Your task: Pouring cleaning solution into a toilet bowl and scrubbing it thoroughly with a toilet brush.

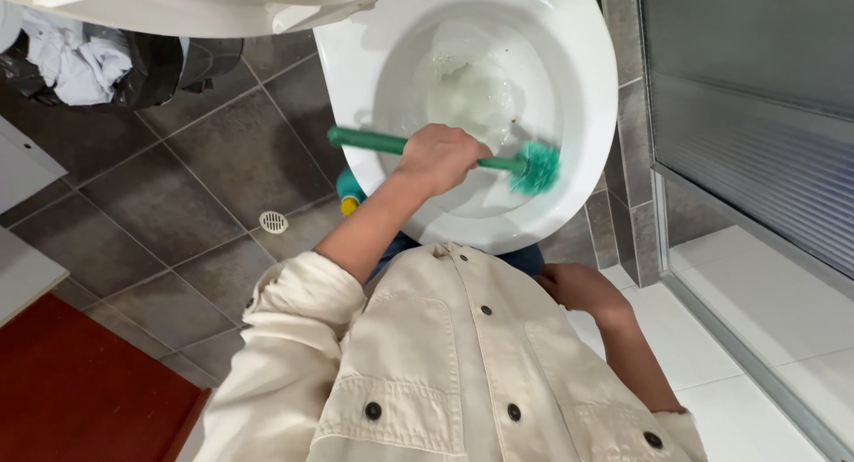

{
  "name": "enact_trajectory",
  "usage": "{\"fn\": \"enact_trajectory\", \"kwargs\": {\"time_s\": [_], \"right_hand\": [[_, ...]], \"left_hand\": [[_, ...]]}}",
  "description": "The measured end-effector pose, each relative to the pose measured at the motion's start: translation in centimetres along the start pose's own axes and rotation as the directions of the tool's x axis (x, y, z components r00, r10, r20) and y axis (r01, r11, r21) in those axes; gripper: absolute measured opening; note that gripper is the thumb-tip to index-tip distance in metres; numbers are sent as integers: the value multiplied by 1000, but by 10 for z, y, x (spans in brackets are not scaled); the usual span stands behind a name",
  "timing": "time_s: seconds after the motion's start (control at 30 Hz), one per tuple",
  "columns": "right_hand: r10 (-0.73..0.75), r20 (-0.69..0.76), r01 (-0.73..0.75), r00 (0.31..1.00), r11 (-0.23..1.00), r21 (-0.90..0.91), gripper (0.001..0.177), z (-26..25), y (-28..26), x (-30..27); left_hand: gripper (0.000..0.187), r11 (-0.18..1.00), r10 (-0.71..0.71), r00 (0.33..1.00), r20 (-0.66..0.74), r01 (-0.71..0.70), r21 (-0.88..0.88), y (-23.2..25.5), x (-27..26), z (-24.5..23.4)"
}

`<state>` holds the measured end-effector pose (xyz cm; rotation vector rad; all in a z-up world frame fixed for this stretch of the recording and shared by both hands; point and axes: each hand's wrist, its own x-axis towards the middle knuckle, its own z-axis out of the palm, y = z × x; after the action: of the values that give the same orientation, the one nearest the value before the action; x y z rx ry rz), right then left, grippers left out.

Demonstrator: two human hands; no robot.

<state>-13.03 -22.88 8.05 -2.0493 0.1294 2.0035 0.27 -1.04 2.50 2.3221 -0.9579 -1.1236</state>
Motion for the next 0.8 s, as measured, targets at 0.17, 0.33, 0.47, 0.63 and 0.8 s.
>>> {"fn": "enact_trajectory", "kwargs": {"time_s": [0.17,0.33,0.47,0.63,0.8], "right_hand": [[41,106,-53,994,992,118,39,1,8,17],[73,99,-84,992,990,110,40,0,2,12],[96,56,-103,994,987,124,36,-4,-4,-3],[-85,-236,95,968,995,28,38,-27,-32,-2],[-158,-451,358,878,842,403,39,-28,-78,20]], "left_hand": [[18,813,-421,897,-137,306,-495,-13,2,23],[23,383,-757,640,-132,271,-883,-23,5,44],[26,22,-834,552,-2,30,-999,-21,-3,53],[34,-150,-777,622,95,-37,-988,4,-22,27],[41,-305,-757,650,69,-257,-917,33,12,73]]}}
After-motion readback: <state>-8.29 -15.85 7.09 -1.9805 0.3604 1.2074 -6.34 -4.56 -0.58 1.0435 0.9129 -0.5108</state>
